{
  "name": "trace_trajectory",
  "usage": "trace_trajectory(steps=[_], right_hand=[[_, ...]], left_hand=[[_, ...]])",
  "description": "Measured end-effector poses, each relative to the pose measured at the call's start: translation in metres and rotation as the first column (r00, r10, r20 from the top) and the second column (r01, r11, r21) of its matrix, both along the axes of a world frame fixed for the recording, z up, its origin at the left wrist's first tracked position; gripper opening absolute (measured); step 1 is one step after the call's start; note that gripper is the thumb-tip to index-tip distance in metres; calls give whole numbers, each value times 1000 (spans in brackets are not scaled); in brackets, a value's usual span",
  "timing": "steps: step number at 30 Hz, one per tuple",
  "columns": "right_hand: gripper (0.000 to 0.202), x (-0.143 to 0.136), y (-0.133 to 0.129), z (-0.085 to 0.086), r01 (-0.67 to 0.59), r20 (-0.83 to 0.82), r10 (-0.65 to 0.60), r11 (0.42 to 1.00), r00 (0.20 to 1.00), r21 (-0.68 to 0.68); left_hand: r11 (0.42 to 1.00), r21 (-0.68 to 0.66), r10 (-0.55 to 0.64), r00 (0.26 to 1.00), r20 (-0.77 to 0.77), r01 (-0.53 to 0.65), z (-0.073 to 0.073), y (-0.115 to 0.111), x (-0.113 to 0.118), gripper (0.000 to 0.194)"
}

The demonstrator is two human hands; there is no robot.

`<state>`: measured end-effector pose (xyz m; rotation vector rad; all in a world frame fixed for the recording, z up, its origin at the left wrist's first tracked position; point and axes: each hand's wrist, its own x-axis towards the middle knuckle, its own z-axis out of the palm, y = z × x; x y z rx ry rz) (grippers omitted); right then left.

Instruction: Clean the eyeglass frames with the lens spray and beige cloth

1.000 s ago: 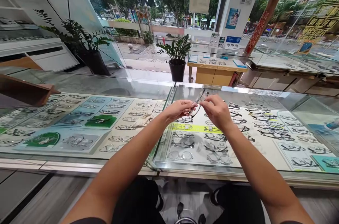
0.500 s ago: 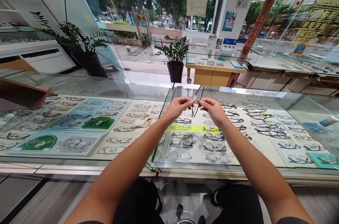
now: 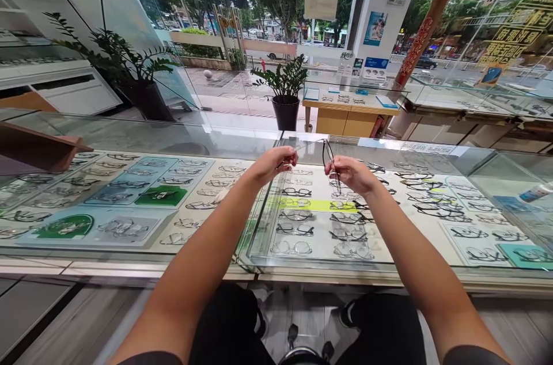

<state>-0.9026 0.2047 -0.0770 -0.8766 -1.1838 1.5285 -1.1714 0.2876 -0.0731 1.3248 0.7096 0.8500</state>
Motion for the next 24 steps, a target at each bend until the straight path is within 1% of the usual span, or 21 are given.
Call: trace_trajectory(steps=[3, 5, 7, 9, 10, 11, 12, 14, 16, 18, 20, 24], right_hand=[[27, 8, 2, 0, -73, 21, 73, 997, 997, -3], [28, 10, 2, -1, -107, 21, 107, 994, 994, -12], [31, 9, 1, 0, -119, -9, 119, 993, 993, -18], [34, 8, 0, 3, -89, -61, 88, 996, 994, -7], [35, 6, -1, 5, -60, -82, 60, 998, 995, 6], [35, 5, -2, 6, -30, -96, 31, 999, 995, 20], [35, 3, -3, 7, -2, -101, 5, 999, 995, 36], [35, -2, -5, 8, 31, -91, -25, 997, 996, 68], [36, -8, -6, 6, 41, -72, -34, 995, 997, 90], [38, -15, -7, 4, 50, -67, -44, 994, 997, 99], [41, -21, -7, 2, 63, -75, -56, 993, 996, 100], [43, -27, -9, 2, 71, -77, -62, 990, 995, 118]], left_hand=[[996, -81, -42, 996, 73, 48, 5, 4, -12, 29], [987, -151, -44, 991, 124, 62, 7, 6, -14, 29], [970, -238, -3, 981, 195, 50, 7, 8, -13, 29], [952, -305, 60, 963, 262, 23, 6, 10, -8, 29], [950, -312, 82, 961, 264, 5, 4, 10, -4, 29], [957, -291, 88, 966, 242, -15, 1, 8, 0, 29], [970, -242, 77, 977, 199, -27, -2, 6, 5, 30], [996, -83, 25, 997, 78, -18, -8, -3, 16, 35], [996, 81, -30, 999, -18, 31, -14, -14, 27, 40], [981, 184, -52, 997, -63, 63, -18, -23, 35, 44], [969, 236, -56, 996, -74, 72, -21, -27, 39, 49], [956, 287, -46, 997, -59, 61, -22, -24, 38, 52]])
